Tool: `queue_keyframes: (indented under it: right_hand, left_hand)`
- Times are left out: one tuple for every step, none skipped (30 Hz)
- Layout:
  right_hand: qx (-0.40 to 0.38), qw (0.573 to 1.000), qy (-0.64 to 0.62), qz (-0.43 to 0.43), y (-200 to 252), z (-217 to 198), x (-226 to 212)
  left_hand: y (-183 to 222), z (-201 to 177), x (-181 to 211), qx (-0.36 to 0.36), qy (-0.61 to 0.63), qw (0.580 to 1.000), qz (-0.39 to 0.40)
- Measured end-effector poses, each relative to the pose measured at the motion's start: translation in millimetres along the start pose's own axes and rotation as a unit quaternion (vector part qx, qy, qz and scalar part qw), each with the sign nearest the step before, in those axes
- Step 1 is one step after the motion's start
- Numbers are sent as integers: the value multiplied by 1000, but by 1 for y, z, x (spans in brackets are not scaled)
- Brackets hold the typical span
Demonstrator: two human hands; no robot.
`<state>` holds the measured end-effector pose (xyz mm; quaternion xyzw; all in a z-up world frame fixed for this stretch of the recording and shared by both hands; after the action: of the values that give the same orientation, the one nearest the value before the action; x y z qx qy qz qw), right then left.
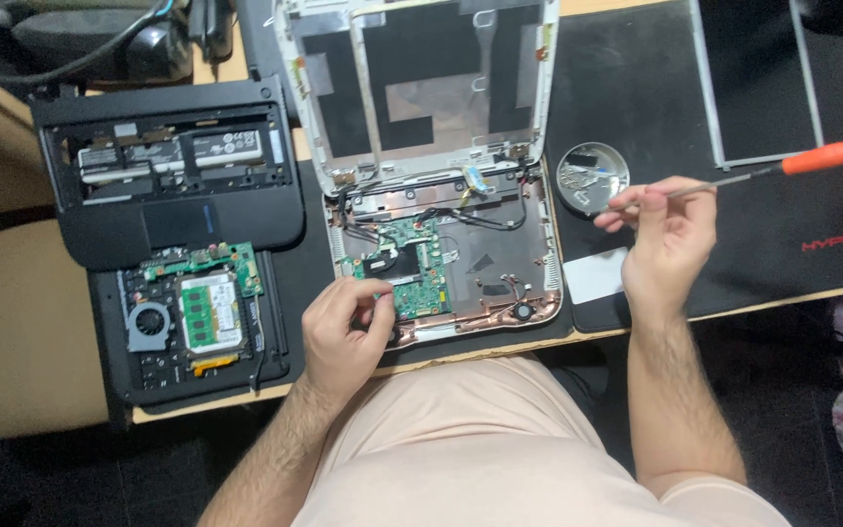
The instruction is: Disassembling a laptop to remove the motherboard by unscrewing fasteners and disconnecting internal cables.
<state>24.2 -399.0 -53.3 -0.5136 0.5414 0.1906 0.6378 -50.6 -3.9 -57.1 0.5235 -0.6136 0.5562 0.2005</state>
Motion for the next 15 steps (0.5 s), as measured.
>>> queue_keyframes:
  right_hand:
    - [4, 1000, 1, -2, -2, -1, 3]
    - [3, 1000, 20, -5, -5, -2, 7]
    - [2, 999, 38, -7, -7, -2, 10]
    - [6, 999, 39, -8, -10, 1, 5]
    - [4, 999, 51, -7, -12, 4, 0]
    - [2, 998, 64, -5, -13, 7, -4]
    - [3, 998, 64, -4, -14, 7, -2]
    - [17, 999, 25, 30, -14, 7, 0]
    - [30, 998, -14, 62, -16, 7, 3]
    - [30, 998, -14, 62, -16, 7, 4]
    - [30, 998, -6, 53, -15, 6, 4]
    - [30, 999, 2, 44, -14, 6, 5]
    - [25, 999, -1, 46, -12, 3, 6]
    - [20, 999, -3, 34, -9, 2, 7]
    - [10, 1000, -8, 24, -6, 3, 8]
  left_hand:
    - [1, 1, -2, -2, 3, 1000, 3]
    - [3, 2, -3, -2, -4, 1000, 10]
    - [4, 2, -5, -2, -12, 1000, 17]
    - [3, 3, -6, -4, -10, 1000, 19]
    - [4, 3, -7, -4, -9, 1000, 16]
    - [6, 3, -8, -4, -8, 1000, 13]
    - [5, 4, -5, -5, -8, 1000, 12]
    - [5, 4, -1, -2, -26, 999, 43]
    - [3, 4, 3, 2, -43, 996, 74]
    - [3, 4, 4, 2, -44, 996, 75]
    - [3, 4, 4, 7, -40, 997, 72]
    - [3, 3, 4, 11, -37, 997, 70]
    - [2, 2, 8, 14, -41, 997, 67]
    - [1, -1, 10, 24, -36, 998, 43]
    - [3, -6, 13, 38, -34, 999, 17]
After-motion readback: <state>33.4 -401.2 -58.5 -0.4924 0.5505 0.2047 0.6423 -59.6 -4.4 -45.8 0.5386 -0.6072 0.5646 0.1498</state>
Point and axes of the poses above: each hand's wrist, its own y-axis away from the middle knuckle, its own z-axis out of the palm, x = y × z, the point moved 1 cm from there along -y, towards the middle knuckle, and after that the axes turned 10 degrees about x, right-handed, at the moved point
